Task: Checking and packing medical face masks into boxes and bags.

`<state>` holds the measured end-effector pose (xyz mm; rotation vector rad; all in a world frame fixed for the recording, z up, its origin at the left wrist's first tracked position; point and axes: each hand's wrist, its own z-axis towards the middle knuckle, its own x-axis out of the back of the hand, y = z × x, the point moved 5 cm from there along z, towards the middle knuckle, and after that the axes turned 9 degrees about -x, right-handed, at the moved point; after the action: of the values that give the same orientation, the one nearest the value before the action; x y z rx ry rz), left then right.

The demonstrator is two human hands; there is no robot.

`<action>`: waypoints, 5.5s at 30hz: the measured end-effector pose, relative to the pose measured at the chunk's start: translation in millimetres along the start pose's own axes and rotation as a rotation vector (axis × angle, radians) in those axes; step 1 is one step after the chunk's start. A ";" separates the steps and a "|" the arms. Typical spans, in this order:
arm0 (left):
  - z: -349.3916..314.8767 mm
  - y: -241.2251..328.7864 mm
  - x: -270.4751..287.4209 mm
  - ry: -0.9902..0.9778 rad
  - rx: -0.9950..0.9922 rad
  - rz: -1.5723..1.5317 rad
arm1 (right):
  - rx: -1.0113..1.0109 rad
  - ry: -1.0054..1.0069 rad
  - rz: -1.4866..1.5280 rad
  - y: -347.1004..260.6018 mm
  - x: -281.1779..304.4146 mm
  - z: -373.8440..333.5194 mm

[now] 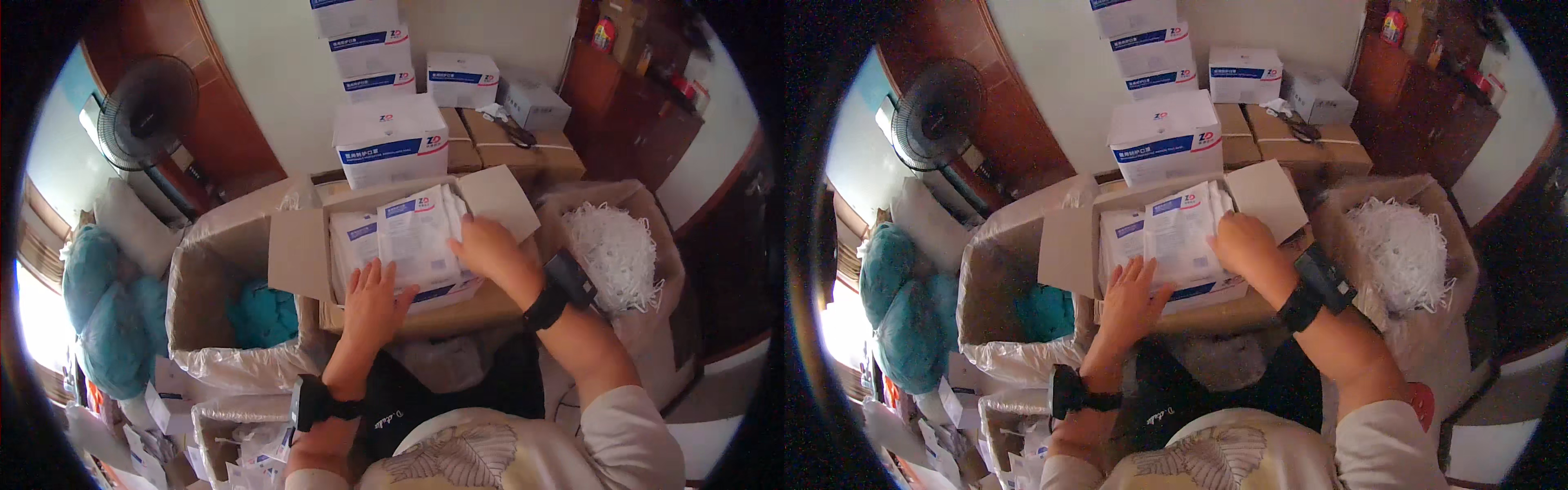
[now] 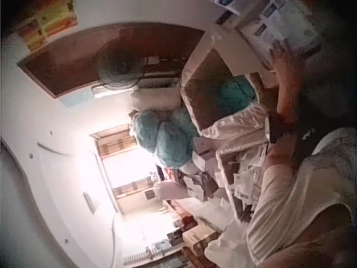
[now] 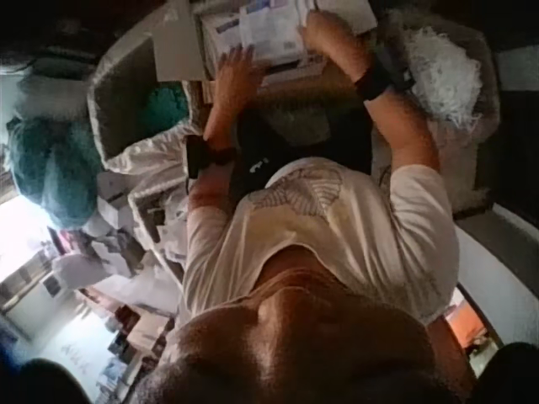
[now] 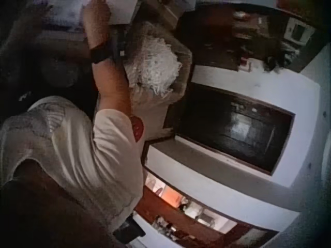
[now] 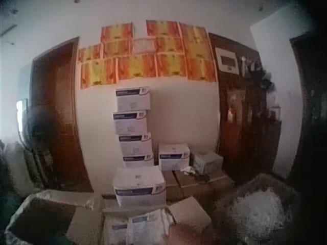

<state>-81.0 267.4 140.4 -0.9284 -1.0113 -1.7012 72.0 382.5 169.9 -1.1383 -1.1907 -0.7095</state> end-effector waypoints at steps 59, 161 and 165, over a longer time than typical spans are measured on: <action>-192.8 33.4 -33.1 0.751 0.871 -2.091 | 0.340 -0.499 0.695 -38.4 -48.9 -159.3; -248.6 3.2 -117.1 -0.149 0.288 -0.384 | 1.169 -0.447 -0.159 -86.9 -212.9 -192.4; -245.9 4.1 -131.2 -0.091 0.211 -0.422 | 1.177 -0.447 -0.161 -81.9 -222.1 -194.1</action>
<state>-74.0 84.2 -69.7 -0.6912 -1.4979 -1.8566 4.3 145.6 -11.7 -0.1861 -1.7203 0.2121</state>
